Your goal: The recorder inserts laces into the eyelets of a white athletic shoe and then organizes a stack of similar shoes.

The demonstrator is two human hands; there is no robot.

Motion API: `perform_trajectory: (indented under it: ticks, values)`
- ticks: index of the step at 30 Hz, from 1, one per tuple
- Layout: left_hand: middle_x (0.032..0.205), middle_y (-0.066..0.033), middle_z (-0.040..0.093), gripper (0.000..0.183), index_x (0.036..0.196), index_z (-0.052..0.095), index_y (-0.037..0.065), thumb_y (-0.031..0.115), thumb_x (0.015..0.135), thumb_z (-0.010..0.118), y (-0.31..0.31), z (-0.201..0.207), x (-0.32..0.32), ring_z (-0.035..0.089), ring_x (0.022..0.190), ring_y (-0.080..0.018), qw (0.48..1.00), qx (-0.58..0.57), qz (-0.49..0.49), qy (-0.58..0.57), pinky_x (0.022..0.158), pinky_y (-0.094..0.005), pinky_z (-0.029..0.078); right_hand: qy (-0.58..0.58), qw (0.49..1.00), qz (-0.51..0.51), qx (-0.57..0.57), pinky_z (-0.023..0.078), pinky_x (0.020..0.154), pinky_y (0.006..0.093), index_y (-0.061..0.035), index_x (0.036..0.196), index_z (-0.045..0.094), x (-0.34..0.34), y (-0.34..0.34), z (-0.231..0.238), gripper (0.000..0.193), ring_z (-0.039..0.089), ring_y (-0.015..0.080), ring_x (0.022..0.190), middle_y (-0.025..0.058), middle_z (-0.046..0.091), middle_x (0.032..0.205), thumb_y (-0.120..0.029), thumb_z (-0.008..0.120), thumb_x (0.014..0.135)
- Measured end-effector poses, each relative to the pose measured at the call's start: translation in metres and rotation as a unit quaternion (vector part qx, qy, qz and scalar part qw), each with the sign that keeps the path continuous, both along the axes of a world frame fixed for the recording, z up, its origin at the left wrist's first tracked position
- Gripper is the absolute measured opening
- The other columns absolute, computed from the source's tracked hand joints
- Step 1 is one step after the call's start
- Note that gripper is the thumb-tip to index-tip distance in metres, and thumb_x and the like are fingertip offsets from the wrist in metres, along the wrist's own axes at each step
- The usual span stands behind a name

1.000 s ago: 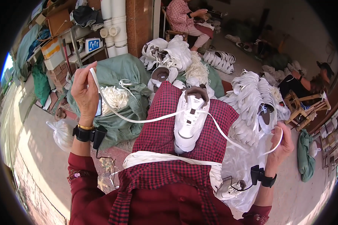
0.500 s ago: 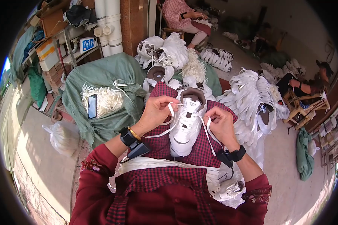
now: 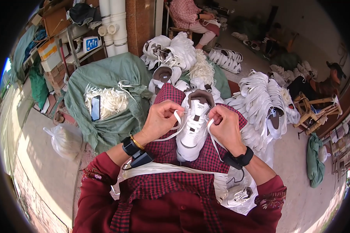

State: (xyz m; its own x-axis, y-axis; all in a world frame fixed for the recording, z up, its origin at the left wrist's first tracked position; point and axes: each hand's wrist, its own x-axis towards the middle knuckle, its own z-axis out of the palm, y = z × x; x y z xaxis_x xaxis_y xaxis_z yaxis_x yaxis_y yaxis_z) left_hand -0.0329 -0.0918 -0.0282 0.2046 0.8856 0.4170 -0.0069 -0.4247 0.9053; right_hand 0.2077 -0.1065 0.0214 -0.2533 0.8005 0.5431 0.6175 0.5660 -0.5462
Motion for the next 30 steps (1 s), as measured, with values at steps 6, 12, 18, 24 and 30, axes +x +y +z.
perform_trajectory:
  ticks: [6,12,18,24,30]
  values:
    - [0.092,-0.0007,0.07,0.011,0.103,0.067,-0.001,0.004,0.093,0.069,0.004,-0.006,0.009,0.065,0.082,-0.0044,0.999,-0.023,0.034,0.005,0.07,-0.0202,0.052,0.005,0.992,-0.01,-0.123,0.046,0.058,0.0257,-0.0025,0.09,0.067,-0.003,0.016,0.001,0.019,0.055,0.0098,0.062,0.0018,0.057,0.067,0.004,0.068,0.073]
    - [0.091,-0.0013,0.07,0.007,0.098,0.067,-0.001,0.001,0.092,0.068,0.005,-0.001,0.012,0.065,0.079,-0.0043,0.999,0.002,0.052,0.006,0.069,-0.0206,0.053,0.076,0.982,0.056,-0.162,0.047,0.062,0.023,-0.0005,0.099,0.068,0.009,0.013,-0.005,0.022,0.056,0.0053,0.066,-0.0016,0.061,0.072,-0.001,0.071,0.078]
    - [0.088,-0.0022,0.069,0.008,0.096,0.067,-0.001,-0.001,0.088,0.067,0.007,0.002,0.013,0.064,0.075,-0.0047,0.988,0.092,0.094,0.08,0.067,-0.0219,0.053,0.077,0.98,0.051,-0.174,0.047,0.06,0.0227,-0.0004,0.101,0.068,0.009,0.013,-0.005,0.022,0.056,0.0053,0.065,-0.0013,0.062,0.073,-0.001,0.07,0.079]
    - [0.087,-0.0043,0.067,0.013,0.097,0.067,-0.001,-0.003,0.085,0.065,0.009,-0.003,0.022,0.064,0.075,-0.005,0.992,0.065,0.094,0.06,0.064,-0.0215,0.052,0.102,0.977,0.067,-0.176,0.048,0.06,0.0226,-0.001,0.102,0.068,0.011,0.015,-0.007,0.023,0.057,0.005,0.067,-0.0007,0.064,0.075,0.0,0.07,0.08]
    - [0.086,-0.0041,0.067,0.039,0.117,0.064,0.002,-0.008,0.08,0.06,0.013,0.028,0.011,0.061,0.073,-0.0057,0.99,0.058,0.016,0.129,0.064,-0.0229,0.051,-0.042,0.973,0.115,-0.197,0.052,0.07,0.026,-0.0006,0.11,0.065,0.022,0.015,0.03,0.029,0.063,0.0118,0.074,0.0045,0.067,0.082,0.004,0.065,0.081]
